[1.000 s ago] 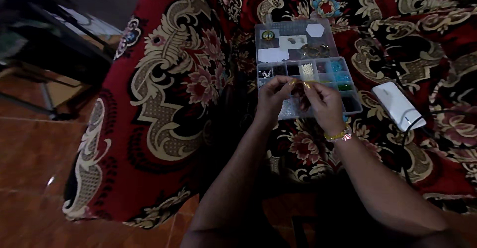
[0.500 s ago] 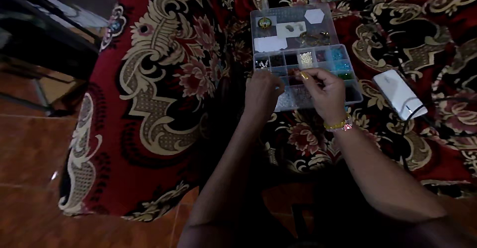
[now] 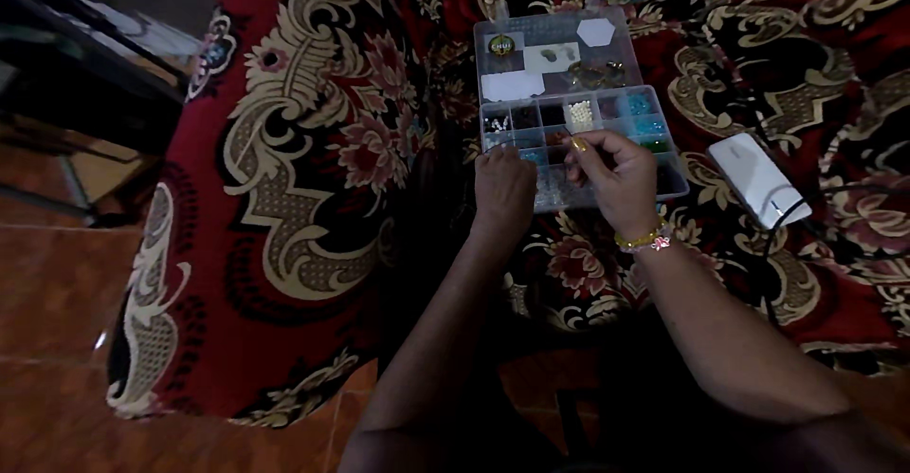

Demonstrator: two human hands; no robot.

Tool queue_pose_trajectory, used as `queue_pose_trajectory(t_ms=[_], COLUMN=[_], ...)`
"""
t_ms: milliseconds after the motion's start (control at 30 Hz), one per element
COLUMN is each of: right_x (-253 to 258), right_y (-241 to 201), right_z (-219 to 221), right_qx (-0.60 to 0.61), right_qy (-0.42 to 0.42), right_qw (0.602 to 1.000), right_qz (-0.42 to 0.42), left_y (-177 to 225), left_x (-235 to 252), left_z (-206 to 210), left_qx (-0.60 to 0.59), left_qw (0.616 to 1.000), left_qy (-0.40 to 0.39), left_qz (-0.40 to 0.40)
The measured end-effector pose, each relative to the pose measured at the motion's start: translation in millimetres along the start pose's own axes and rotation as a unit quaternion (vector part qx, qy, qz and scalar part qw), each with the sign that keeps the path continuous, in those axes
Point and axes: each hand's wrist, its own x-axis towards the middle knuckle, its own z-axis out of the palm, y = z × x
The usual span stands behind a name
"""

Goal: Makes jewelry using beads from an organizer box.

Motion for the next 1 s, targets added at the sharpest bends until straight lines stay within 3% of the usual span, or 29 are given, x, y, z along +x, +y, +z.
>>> queue_pose_trajectory(t_ms=[300, 500, 600, 733, 933, 1000], right_x=[-2, -1, 0, 0, -6, -8], right_y=[-2, -1, -3, -3, -5, -4], right_z=[0, 2, 2, 1, 6, 9], right_qx=[-0.016, 0.005, 0.019, 0.061, 0.069, 0.065], right_qy=[-0.003, -0.001, 0.002, 0.007, -0.008, -0.015], right_qw=[1.000, 1.000, 0.999, 0.994, 0.994, 0.994], right_qz=[0.008, 0.018, 0.047, 0.087, 0.090, 0.082], left_y=[-2, -17, -22, -20, -15, -13], left_x=[-2, 0, 5, 3, 6, 6], left_z=[2, -8, -12, -12, 2, 4], left_qx=[-0.025, -0.273, -0.429, -0.647, -0.790, -0.812], left_qw=[1.000, 0.957, 0.897, 0.759, 0.607, 0.575], left_qy=[0.000, 0.096, 0.102, 0.063, -0.023, -0.043], left_qz=[0.009, 0.005, -0.025, -0.038, -0.085, -0.090])
